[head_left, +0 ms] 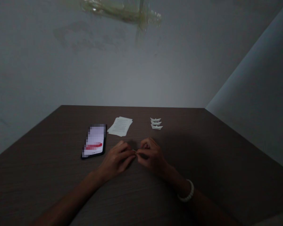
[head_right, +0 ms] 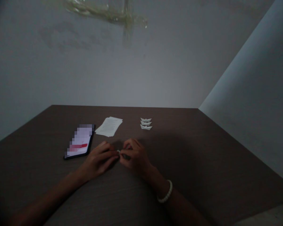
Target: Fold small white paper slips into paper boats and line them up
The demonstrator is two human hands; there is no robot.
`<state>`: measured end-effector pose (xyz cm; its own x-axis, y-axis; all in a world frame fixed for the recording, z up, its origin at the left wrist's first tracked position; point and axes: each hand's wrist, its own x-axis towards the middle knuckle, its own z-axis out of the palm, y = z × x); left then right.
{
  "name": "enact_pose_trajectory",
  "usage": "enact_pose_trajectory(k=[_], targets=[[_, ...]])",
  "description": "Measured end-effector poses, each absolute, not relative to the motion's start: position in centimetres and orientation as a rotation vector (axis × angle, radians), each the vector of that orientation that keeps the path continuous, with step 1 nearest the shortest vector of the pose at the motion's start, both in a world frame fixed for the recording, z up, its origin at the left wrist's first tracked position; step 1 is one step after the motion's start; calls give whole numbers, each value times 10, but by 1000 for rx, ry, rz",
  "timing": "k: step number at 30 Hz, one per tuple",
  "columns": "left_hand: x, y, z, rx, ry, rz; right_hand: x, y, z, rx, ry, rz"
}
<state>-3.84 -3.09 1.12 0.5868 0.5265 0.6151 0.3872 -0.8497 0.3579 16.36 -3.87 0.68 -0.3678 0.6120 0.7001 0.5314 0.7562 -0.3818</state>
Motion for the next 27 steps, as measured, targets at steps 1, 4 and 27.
enact_pose_trajectory(k=[1,4,27], targets=[[-38,-31,11,2633,760,1109,163,-39,7,-859,-2052,113],[-38,-31,10,2626,770,1118,164,-39,6,-849,-2048,115],[-36,-29,17,2328,1131,886,165,-40,6,-913,-1965,240]])
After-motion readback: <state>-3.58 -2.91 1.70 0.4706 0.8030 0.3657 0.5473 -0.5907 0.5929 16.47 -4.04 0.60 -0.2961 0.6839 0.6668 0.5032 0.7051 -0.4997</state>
